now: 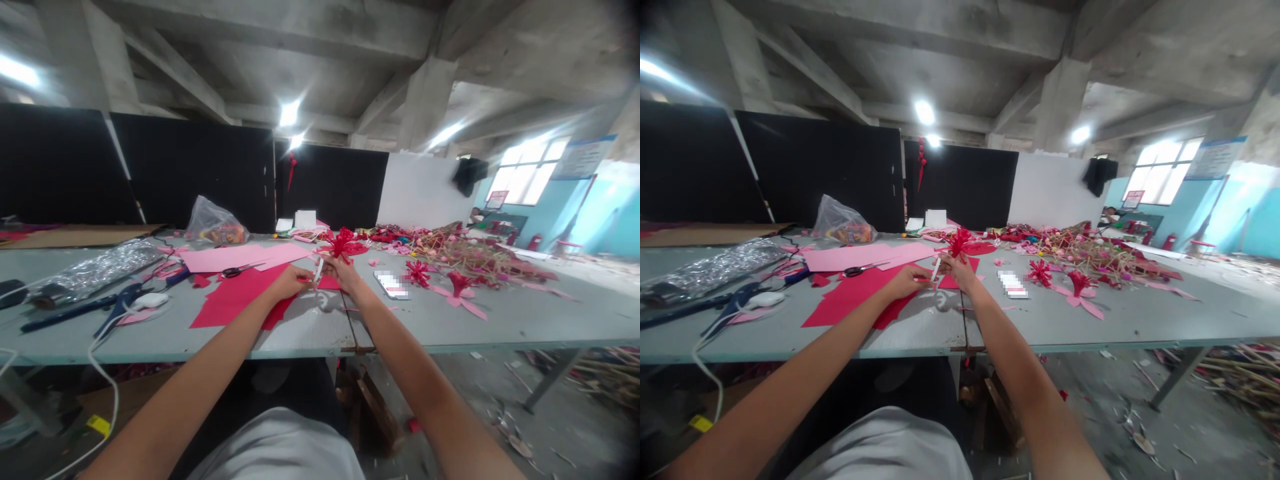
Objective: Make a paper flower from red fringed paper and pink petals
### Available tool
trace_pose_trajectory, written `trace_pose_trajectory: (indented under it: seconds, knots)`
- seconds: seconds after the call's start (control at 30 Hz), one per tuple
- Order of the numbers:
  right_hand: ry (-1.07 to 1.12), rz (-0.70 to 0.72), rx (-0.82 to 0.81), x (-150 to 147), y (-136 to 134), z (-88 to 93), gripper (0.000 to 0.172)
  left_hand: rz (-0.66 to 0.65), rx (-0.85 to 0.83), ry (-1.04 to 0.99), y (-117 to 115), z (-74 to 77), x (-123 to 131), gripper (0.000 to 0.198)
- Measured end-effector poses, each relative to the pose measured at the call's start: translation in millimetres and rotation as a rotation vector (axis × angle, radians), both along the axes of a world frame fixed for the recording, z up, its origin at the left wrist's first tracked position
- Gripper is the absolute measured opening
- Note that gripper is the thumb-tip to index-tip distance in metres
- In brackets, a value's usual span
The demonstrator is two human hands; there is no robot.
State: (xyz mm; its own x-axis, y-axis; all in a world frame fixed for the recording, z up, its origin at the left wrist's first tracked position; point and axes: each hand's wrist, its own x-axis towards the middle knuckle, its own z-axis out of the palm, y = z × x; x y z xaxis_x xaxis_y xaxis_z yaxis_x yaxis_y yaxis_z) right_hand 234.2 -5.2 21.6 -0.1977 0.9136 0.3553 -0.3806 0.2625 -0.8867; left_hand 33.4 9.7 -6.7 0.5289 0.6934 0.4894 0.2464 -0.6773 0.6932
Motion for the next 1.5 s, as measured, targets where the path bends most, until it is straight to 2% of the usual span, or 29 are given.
trace_pose_trajectory:
  seconds: [0.17, 0.3, 0.47, 0.87, 1.0, 1.1, 1.3, 1.5]
  knots:
    - [-0.035, -0.002, 0.063, -0.5, -6.6, 2.5, 0.031, -0.018, 0.119, -0.025, -4.5, 7.1, 2.5, 0.029]
    - [-0.017, -0.027, 0.038, -1.4, -3.4, 0.6, 0.028, -0.008, 0.058, -0.113, -3.9, 6.6, 3.4, 0.035]
    - [-0.022, -0.024, 0.001, -3.6, 0.5, -2.6, 0.028, 0.013, 0.024, -0.107, -1.6, 3.5, 1.1, 0.034]
    - [-0.031, 0.024, 0.054, -2.3, -6.0, 2.9, 0.026, 0.013, 0.083, -0.067, -5.2, 6.8, 2.6, 0.023]
    - [-0.032, -0.014, 0.057, -1.6, -6.2, 2.0, 0.025, 0.046, 0.088, -0.072, -4.0, 4.1, 1.9, 0.030]
    - [-0.018, -0.029, 0.036, -1.1, -3.9, -0.1, 0.025, 0.053, 0.064, -0.081, -2.2, 2.5, 1.7, 0.036]
    - [0.032, -0.041, 0.040, -2.0, -0.6, -0.7, 0.028, 0.000, -0.004, -0.124, -3.3, 2.9, 3.8, 0.033]
    - [0.078, -0.058, -0.031, -5.6, 1.6, -0.7, 0.040, -0.012, -0.105, -0.159, -7.6, 3.8, 4.8, 0.038]
